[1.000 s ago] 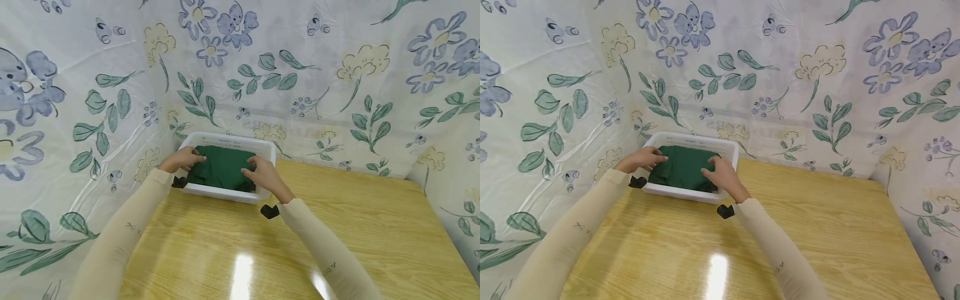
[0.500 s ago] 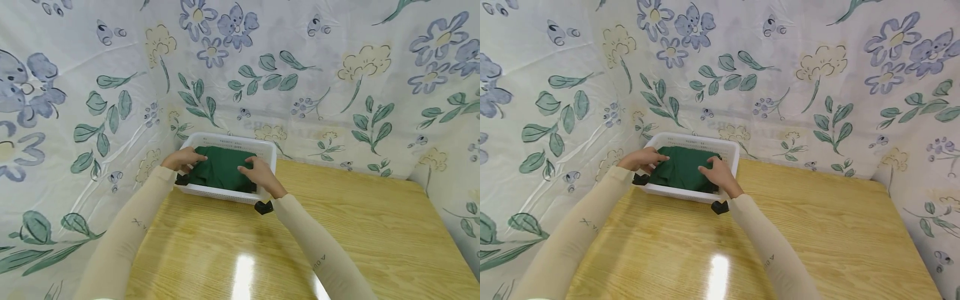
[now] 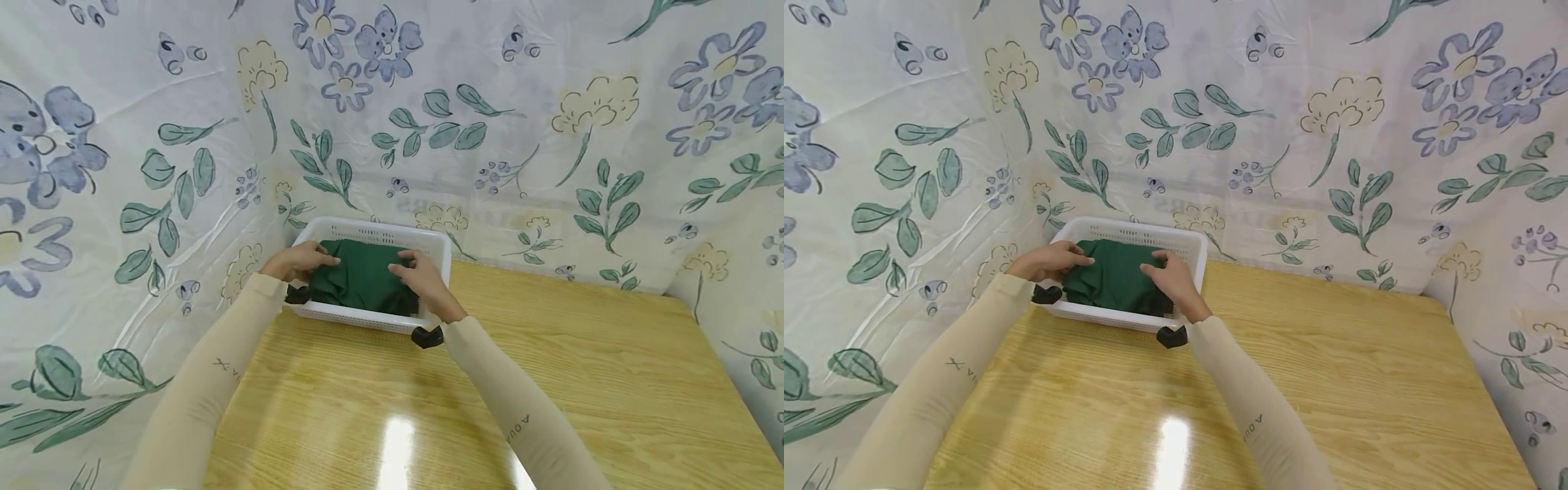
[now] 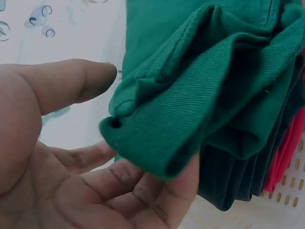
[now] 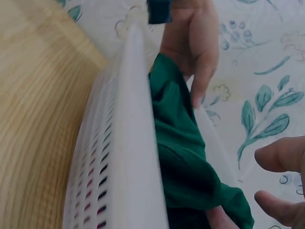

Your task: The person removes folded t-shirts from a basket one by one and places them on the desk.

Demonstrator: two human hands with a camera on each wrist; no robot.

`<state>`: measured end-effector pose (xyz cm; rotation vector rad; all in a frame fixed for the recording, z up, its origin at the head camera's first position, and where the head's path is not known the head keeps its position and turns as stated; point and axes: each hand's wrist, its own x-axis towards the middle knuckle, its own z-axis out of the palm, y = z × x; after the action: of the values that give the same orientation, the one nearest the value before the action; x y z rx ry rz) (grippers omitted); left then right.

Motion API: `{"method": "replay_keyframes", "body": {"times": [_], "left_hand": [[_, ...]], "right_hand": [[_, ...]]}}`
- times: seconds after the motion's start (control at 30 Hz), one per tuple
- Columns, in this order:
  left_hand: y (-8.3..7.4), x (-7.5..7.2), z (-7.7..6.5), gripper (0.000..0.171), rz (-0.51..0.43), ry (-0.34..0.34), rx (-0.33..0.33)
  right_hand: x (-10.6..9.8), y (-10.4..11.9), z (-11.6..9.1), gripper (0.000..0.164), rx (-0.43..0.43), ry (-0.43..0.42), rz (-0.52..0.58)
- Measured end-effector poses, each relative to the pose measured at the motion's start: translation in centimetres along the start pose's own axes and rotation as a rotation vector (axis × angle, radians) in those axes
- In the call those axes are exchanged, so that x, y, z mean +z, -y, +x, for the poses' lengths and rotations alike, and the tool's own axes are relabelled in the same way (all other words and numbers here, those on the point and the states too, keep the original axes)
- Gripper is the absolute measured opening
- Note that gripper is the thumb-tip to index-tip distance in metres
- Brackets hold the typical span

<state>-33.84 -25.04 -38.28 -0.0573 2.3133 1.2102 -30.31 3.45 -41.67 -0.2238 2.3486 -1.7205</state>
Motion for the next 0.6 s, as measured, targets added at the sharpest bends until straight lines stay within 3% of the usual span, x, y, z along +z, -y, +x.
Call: {"method": "replay_keyframes", "body": {"times": [0.17, 0.3, 0.47, 0.6], "left_hand": [[0.17, -0.02, -0.09, 0.075, -0.037, 0.014, 0.009], [0.31, 0.21, -0.10, 0.082, -0.101, 0.040, 0.043], [0.50, 0.42, 0.15, 0.068, -0.077, 0.063, 0.075], [0.69, 0.39, 0.38, 0.050, -0.004, 0.053, 0.081]], "right_hand": [[0.28, 0.54, -0.06, 0.062, 0.099, 0.010, 0.196], [0.29, 0.31, 0.16, 0.067, 0.158, 0.051, 0.276], [0.20, -0.12, 0.23, 0.058, 0.155, 0.173, 0.170], [0.36, -0.35, 0.27, 0.050, 0.117, 0.189, 0.038]]}}
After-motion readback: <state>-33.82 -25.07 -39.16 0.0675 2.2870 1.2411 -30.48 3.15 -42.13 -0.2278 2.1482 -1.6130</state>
